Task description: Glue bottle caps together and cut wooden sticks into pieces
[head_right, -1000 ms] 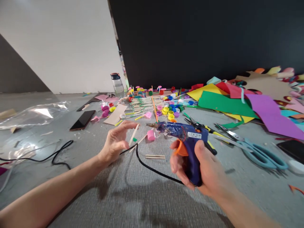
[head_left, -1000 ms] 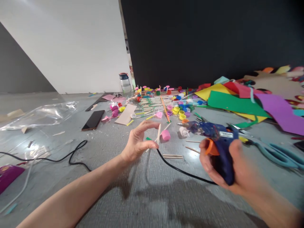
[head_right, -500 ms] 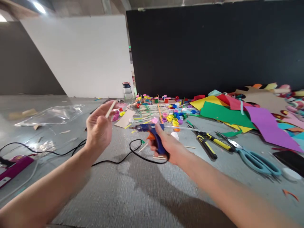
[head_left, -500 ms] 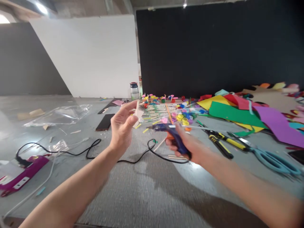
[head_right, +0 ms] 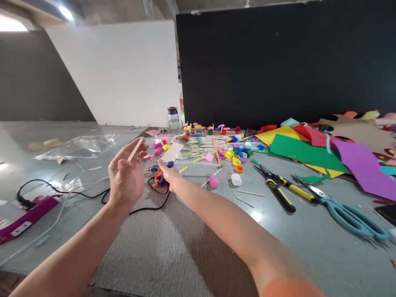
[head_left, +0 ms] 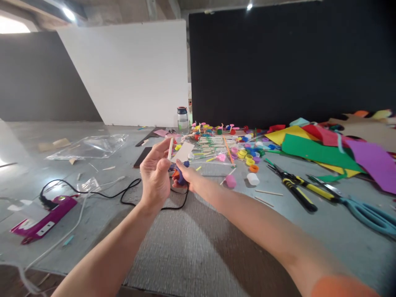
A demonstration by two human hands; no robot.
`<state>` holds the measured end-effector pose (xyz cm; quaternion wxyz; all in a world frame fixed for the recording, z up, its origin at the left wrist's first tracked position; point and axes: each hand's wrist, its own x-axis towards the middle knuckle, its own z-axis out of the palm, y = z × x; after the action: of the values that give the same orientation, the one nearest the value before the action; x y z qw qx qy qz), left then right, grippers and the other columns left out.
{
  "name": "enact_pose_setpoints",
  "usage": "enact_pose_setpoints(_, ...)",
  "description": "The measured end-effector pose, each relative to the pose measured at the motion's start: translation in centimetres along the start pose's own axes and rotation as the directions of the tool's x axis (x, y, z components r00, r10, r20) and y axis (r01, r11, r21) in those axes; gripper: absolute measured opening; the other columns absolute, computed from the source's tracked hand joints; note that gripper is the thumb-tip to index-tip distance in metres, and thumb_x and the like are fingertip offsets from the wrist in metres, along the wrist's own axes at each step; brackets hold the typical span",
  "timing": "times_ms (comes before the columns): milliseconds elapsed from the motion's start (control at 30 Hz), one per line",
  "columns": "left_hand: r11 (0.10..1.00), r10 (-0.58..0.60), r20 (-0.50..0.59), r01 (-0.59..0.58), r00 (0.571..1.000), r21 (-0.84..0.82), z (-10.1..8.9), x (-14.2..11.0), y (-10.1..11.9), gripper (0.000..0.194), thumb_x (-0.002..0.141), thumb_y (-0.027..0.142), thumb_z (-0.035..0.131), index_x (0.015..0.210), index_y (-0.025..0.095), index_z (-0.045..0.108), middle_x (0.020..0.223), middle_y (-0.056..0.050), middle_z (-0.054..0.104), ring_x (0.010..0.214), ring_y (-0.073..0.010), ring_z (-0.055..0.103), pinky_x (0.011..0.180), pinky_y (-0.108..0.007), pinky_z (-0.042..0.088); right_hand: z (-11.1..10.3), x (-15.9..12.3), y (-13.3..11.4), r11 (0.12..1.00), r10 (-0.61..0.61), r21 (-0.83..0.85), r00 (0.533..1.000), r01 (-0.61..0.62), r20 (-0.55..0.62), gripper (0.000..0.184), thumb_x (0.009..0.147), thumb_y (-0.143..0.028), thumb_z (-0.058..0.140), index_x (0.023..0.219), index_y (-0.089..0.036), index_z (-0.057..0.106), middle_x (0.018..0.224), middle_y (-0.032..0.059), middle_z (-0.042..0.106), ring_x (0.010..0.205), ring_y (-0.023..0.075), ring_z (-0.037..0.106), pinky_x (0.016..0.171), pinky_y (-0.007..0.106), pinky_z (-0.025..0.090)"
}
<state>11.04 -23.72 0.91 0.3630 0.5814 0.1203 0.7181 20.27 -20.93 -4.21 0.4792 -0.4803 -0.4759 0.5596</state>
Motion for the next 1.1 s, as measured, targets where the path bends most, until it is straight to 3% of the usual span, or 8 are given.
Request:
enact_pose_setpoints(267, 1.0, -0.009, 0.023, 0.009, 1.0, -0.003, -0.1, -0.3, -0.2, 0.051, 0.072, 0.067, 0.076, 0.107, 0.029, 0.078, 0.11, -0.006, 0.075, 0.097, -0.0201, 0.069, 0.079, -0.033, 0.054, -1.9, -0.9, -0.9, 0.979, 0.158, -0.143, 0.982, -0.143, 0.102, 0.04, 0.098, -0.05, 0.053, 0.076, -0.018, 0.062, 0.055, -0.0016, 0.06, 0.063, 0.0143, 0.065, 0.067, 0.033, 0.059)
enact_pose_setpoints(467, 1.0, -0.002, 0.037, 0.002, 0.999, 0.012, -0.1, -0.4, -0.6, 0.051, 0.074, 0.068, 0.074, 0.107, 0.03, 0.079, 0.106, -0.005, 0.075, 0.095, -0.0204, 0.067, 0.081, -0.034, 0.052, -9.5, -6.3, -3.5, 0.924, 0.041, -0.383, 0.996, -0.008, 0.078, 0.013, 0.084, -0.026, 0.069, 0.073, -0.018, 0.069, 0.08, 0.0049, 0.069, 0.07, 0.0153, 0.063, 0.057, 0.026, 0.051)
enact_pose_setpoints(600, 0.996, -0.072, 0.108, 0.067, 0.992, 0.051, 0.3, -1.8, -1.3, 0.056, 0.073, 0.07, 0.073, 0.113, 0.03, 0.077, 0.112, -0.006, 0.073, 0.102, -0.0232, 0.064, 0.092, -0.038, 0.049, -15.0, -11.7, -4.2, 0.84, -0.034, -0.541, 0.999, 0.037, 0.014, 0.021, 0.086, -0.027, 0.066, 0.065, -0.02, 0.066, 0.063, 0.0002, 0.06, 0.058, 0.0133, 0.052, 0.053, 0.027, 0.039)
enact_pose_setpoints(667, 0.992, -0.126, 0.185, 0.118, 0.975, 0.054, 0.8, -2.9, -1.6, 0.059, 0.071, 0.07, 0.075, 0.115, 0.03, 0.076, 0.113, -0.007, 0.071, 0.106, -0.025, 0.061, 0.096, -0.041, 0.047, -16.4, -13.8, -3.7, 0.646, -0.078, -0.76, 0.997, 0.066, 0.021, 0.018, 0.086, -0.025, 0.066, 0.068, -0.021, 0.067, 0.064, 0.0002, 0.062, 0.062, 0.0151, 0.053, 0.057, 0.03, 0.035)
enact_pose_setpoints(733, 0.984, -0.177, 0.265, 0.165, 0.948, 0.068, 1.3, -4.2, -1.9, 0.061, 0.069, 0.069, 0.077, 0.116, 0.03, 0.075, 0.112, -0.008, 0.07, 0.107, -0.0266, 0.06, 0.097, -0.043, 0.046, -16.9, -15.1, -2.8, 0.425, -0.093, -0.902, 0.995, 0.074, 0.038, 0.016, 0.088, -0.023, 0.061, 0.073, -0.022, 0.068, 0.073, 0.0027, 0.067, 0.069, 0.0183, 0.058, 0.062, 0.032, 0.036)
enact_pose_setpoints(800, 0.976, -0.218, 0.34, 0.195, 0.915, 0.099, 1.9, -5.4, -2.1, 0.062, 0.067, 0.068, 0.079, 0.115, 0.03, 0.075, 0.109, -0.008, 0.07, 0.106, -0.0274, 0.059, 0.097, -0.046, 0.045, -16.8, -15.6, -1.9, 0.329, -0.095, -0.941, 0.994, 0.081, 0.052, 0.016, 0.088, -0.019, 0.059, 0.076, -0.022, 0.068, 0.08, 0.005, 0.069, 0.075, 0.0206, 0.06, 0.065, 0.034, 0.036)
enact_pose_setpoints(967, 0.967, -0.254, 0.473, 0.226, 0.844, 0.116, 2.6, -7.2, -1.9, 0.065, 0.064, 0.066, 0.082, 0.117, 0.031, 0.074, 0.111, -0.007, 0.068, 0.105, -0.0269, 0.059, 0.101, -0.046, 0.044, -16.3, -15.1, -0.4, 0.325, -0.106, -0.939, 0.991, 0.114, 0.084, 0.017, 0.086, -0.016, 0.058, 0.071, -0.022, 0.062, 0.077, 0.0044, 0.065, 0.071, 0.02, 0.057, 0.062, 0.033, 0.032)
enact_pose_setpoints(1100, 0.981, -0.184, 0.506, 0.124, 0.843, 0.15, 2.5, -7.4, -1.4, 0.073, 0.057, 0.066, 0.083, 0.121, 0.032, 0.072, 0.109, -0.006, 0.068, 0.102, -0.0255, 0.06, 0.095, -0.043, 0.048, -16.6, -15.0, -0.1, 0.347, -0.142, -0.931, 0.988, 0.114, 0.069, 0.025, 0.086, -0.022, 0.062, 0.063, -0.022, 0.054, 0.068, 0.0024, 0.059, 0.061, 0.0171, 0.049, 0.058, 0.033, 0.028)
